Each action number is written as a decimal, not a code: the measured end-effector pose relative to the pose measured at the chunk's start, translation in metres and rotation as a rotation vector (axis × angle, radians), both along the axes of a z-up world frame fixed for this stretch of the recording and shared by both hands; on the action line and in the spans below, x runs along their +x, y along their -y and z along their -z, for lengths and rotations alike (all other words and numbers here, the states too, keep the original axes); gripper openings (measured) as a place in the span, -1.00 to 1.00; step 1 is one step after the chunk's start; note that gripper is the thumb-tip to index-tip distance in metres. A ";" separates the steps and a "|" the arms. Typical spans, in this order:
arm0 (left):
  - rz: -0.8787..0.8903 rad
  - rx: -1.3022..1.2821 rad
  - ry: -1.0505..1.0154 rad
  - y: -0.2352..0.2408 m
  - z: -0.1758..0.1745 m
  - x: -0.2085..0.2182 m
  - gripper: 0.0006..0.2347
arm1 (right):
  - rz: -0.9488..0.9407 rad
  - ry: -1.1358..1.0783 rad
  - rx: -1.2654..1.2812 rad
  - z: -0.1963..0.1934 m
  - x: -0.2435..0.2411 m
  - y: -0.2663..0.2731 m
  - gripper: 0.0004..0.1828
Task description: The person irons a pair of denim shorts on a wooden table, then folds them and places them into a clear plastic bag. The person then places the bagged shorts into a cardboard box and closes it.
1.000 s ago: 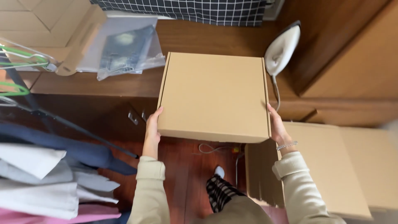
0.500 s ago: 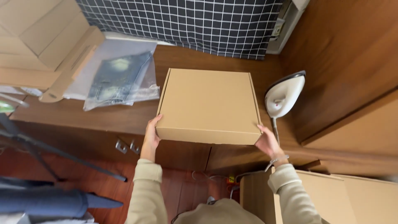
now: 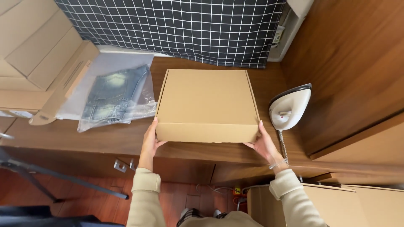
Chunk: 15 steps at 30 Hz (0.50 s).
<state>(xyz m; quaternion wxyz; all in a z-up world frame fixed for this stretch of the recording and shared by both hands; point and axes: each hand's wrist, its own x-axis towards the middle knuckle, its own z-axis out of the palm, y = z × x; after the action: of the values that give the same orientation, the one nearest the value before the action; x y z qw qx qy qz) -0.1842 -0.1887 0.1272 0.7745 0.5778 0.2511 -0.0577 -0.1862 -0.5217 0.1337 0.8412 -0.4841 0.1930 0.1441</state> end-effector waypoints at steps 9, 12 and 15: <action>0.120 0.768 -0.093 -0.013 0.063 0.050 -0.52 | -0.107 -0.068 -0.719 0.035 0.039 0.005 -0.24; 0.134 1.049 -0.112 -0.016 0.066 0.063 -0.54 | -0.303 -0.015 -1.455 0.030 0.042 0.002 -0.24; 0.083 1.075 -0.091 -0.009 0.028 0.058 -0.56 | -0.268 0.082 -1.579 0.001 0.047 0.008 -0.27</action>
<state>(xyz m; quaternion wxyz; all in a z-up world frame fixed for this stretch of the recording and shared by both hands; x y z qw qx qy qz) -0.1263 -0.1798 0.0994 0.3552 0.8989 0.2555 0.0232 -0.1390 -0.5295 0.1331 0.2322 -0.9603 0.1471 0.0467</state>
